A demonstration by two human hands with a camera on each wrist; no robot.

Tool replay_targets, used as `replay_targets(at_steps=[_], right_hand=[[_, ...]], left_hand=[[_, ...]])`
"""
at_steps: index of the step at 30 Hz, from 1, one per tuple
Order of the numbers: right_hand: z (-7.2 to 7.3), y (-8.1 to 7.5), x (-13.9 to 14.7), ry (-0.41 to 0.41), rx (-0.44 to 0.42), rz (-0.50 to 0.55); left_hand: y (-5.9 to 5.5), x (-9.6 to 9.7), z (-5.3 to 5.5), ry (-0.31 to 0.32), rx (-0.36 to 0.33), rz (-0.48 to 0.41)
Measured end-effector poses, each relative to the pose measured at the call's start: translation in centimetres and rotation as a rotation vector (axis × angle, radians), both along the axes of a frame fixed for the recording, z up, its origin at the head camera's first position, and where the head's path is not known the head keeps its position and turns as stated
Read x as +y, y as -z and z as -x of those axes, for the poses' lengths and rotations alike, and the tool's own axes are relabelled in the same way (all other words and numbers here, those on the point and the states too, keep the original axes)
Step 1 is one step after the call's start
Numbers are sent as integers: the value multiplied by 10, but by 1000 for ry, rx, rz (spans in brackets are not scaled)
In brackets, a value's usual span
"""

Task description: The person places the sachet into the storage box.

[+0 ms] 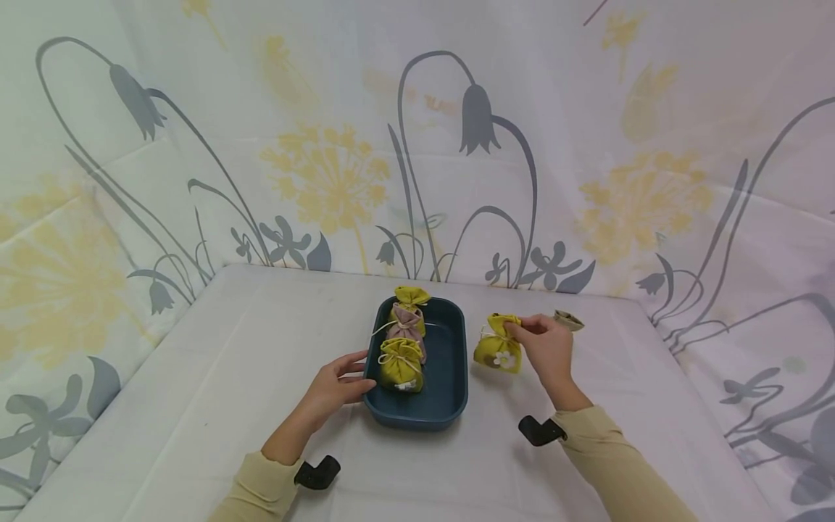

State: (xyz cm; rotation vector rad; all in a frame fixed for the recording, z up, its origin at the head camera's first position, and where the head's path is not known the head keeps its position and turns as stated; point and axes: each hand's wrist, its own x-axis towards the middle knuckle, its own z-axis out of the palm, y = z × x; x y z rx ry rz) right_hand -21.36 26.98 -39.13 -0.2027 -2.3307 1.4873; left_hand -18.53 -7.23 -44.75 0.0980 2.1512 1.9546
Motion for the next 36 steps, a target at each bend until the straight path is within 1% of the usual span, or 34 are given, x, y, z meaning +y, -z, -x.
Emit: replay_targets(at_steps=[6, 11, 17, 24, 30, 36], right_hand=[[6, -17, -8, -4, 32, 26], [14, -29, -16, -31, 78, 53], [20, -38, -26, -71, 80, 72], [31, -38, -42, -89, 55, 124], [37, -38, -56, -105, 30, 162], [45, -33, -70, -135, 48, 191]], left_hand=[[1, 0, 1, 2, 0, -6], [1, 0, 1, -1, 2, -11], [0, -1, -1, 1, 5, -5], [1, -1, -1, 6, 10, -5], [1, -1, 0, 7, 11, -2], [0, 0, 0, 5, 7, 2]])
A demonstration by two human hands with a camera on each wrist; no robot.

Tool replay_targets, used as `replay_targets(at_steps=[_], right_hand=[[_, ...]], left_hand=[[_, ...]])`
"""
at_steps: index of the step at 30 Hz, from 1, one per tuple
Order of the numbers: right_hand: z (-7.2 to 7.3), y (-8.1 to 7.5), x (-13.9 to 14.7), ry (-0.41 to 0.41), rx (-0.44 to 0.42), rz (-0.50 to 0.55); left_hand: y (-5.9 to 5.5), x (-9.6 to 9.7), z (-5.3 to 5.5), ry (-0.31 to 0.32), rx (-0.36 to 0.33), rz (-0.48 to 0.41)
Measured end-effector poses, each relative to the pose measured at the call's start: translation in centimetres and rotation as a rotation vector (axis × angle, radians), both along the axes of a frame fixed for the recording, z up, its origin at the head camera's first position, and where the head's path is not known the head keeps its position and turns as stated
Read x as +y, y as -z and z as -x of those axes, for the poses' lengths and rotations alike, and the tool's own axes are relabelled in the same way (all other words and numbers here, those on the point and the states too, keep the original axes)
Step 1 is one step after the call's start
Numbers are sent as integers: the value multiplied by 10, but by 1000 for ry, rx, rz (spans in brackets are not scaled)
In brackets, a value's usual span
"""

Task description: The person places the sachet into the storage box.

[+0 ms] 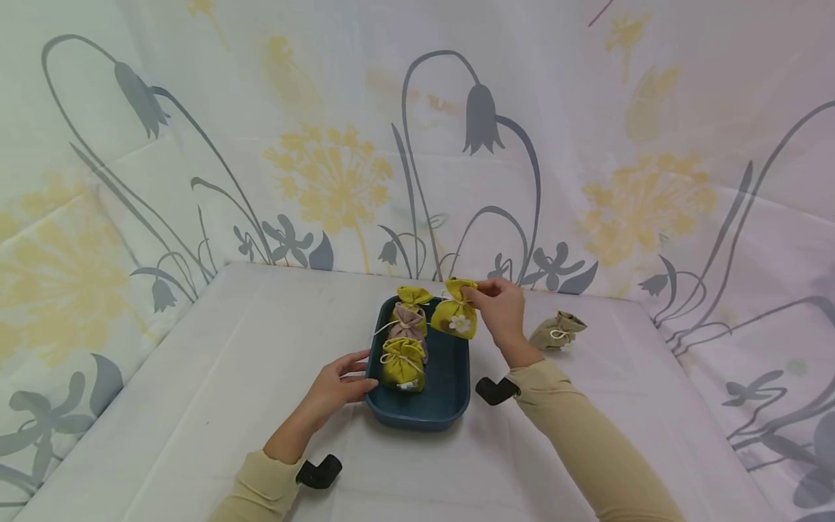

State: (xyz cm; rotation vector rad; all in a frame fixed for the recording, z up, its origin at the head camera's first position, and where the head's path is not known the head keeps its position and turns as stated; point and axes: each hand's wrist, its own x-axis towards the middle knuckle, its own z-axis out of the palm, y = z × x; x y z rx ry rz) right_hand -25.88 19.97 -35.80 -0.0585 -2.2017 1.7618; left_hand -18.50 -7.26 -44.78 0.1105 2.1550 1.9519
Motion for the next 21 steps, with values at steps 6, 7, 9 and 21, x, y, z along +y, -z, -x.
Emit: replay_targets(at_steps=[6, 7, 9, 21], right_hand=[[5, 9, -12, -39, -4, -41], [5, 11, -13, -45, -8, -55], [6, 15, -15, -50, -16, -89], [9, 33, -15, -80, -114, -186]], left_hand=[[-1, 0, 0, 1, -4, -11], [-1, 0, 0, 1, -5, -14], [-2, 0, 0, 1, -9, -20], [-2, 1, -1, -2, -11, -25]])
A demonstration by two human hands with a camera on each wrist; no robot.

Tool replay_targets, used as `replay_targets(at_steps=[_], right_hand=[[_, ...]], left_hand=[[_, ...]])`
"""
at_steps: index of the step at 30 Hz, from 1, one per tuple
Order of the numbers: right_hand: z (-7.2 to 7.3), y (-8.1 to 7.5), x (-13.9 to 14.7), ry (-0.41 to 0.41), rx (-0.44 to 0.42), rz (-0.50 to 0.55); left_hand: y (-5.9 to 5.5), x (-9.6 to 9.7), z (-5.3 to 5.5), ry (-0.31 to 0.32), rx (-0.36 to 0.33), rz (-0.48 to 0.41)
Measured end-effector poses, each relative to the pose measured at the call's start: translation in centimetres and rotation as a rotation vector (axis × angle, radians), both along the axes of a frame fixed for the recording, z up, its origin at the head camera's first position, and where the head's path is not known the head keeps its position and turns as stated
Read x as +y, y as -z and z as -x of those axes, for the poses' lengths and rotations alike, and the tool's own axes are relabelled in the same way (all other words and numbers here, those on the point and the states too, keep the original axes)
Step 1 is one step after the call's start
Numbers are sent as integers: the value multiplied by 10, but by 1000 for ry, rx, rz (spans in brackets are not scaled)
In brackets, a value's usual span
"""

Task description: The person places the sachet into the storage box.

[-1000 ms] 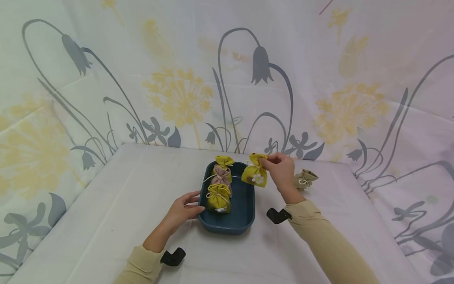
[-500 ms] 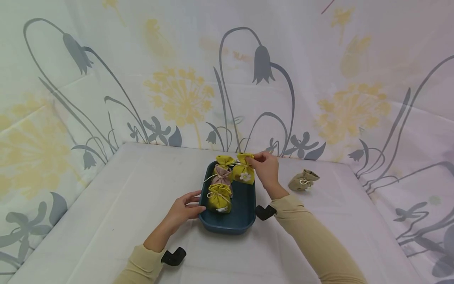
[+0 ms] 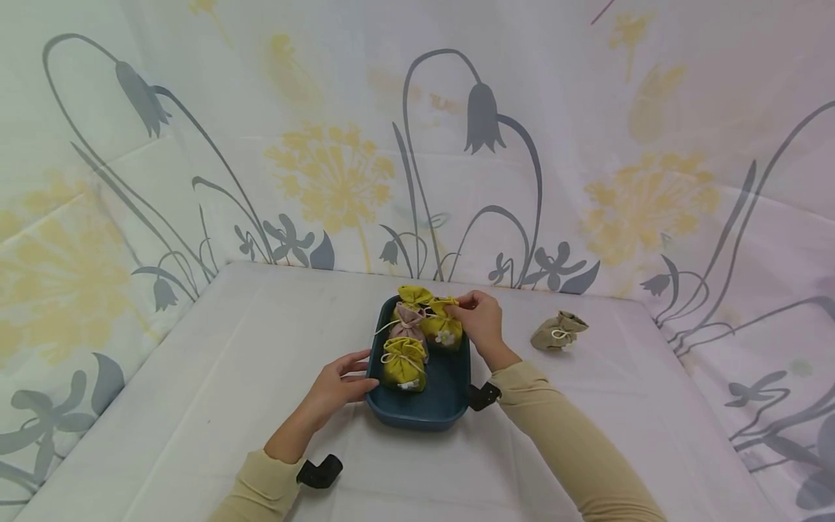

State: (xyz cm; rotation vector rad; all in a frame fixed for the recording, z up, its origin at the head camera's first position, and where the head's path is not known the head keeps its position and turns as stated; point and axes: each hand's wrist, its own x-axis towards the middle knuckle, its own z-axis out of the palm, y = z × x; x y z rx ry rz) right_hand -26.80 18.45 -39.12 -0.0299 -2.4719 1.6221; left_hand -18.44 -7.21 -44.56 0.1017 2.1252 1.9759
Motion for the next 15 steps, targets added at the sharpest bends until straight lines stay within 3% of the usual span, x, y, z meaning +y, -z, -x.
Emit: replay_targets(at_steps=[8, 15], right_hand=[[2, 3, 11, -84, -137, -13], [1, 3, 14, -120, -184, 28]], left_hand=[[0, 1, 0, -6, 0, 9], [1, 1, 0, -12, -3, 15]])
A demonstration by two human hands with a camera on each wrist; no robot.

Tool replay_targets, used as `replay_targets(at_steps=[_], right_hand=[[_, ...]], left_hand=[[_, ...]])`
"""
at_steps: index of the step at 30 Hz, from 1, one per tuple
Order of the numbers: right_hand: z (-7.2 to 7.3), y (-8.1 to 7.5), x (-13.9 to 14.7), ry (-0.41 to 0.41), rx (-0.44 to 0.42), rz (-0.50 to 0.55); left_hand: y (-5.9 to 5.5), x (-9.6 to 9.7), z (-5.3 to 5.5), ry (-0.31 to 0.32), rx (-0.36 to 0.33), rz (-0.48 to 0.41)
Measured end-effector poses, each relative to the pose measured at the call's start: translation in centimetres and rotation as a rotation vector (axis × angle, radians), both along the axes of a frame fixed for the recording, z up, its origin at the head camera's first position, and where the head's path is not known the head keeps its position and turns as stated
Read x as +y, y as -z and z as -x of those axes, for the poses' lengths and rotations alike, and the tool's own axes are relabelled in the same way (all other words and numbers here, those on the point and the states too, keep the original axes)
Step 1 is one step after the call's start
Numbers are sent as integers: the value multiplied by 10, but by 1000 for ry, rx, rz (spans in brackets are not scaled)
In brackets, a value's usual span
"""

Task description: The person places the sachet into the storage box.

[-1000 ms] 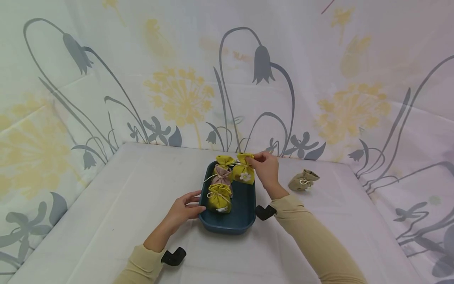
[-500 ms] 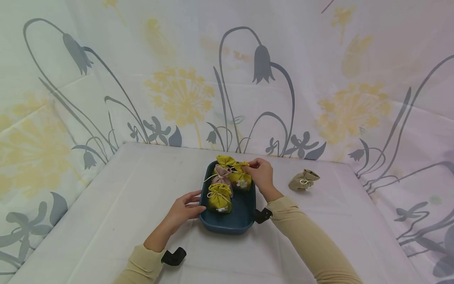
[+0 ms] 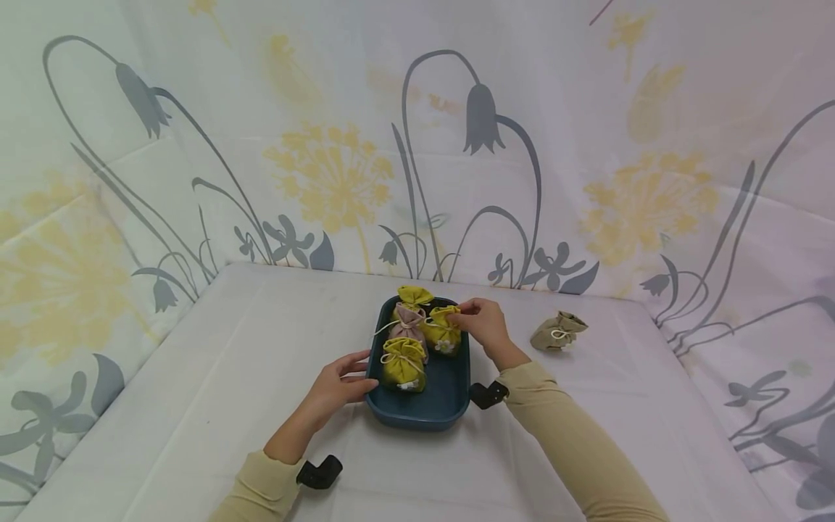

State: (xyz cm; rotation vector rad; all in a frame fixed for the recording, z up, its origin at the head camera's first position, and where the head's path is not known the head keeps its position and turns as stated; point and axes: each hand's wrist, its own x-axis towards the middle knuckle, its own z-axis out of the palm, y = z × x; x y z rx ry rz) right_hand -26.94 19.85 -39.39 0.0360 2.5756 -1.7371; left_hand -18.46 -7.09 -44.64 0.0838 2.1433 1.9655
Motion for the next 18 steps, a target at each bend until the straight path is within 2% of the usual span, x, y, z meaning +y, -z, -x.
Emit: replay_targets(at_steps=[6, 12, 18], right_hand=[[-4, -1, 6, 5, -10, -28], [-12, -1, 13, 3, 24, -86], [-20, 1, 18, 18, 52, -93]], left_hand=[[0, 0, 0, 1, 3, 5], [-1, -1, -1, 9, 13, 5], [-1, -1, 0, 13, 9, 4]])
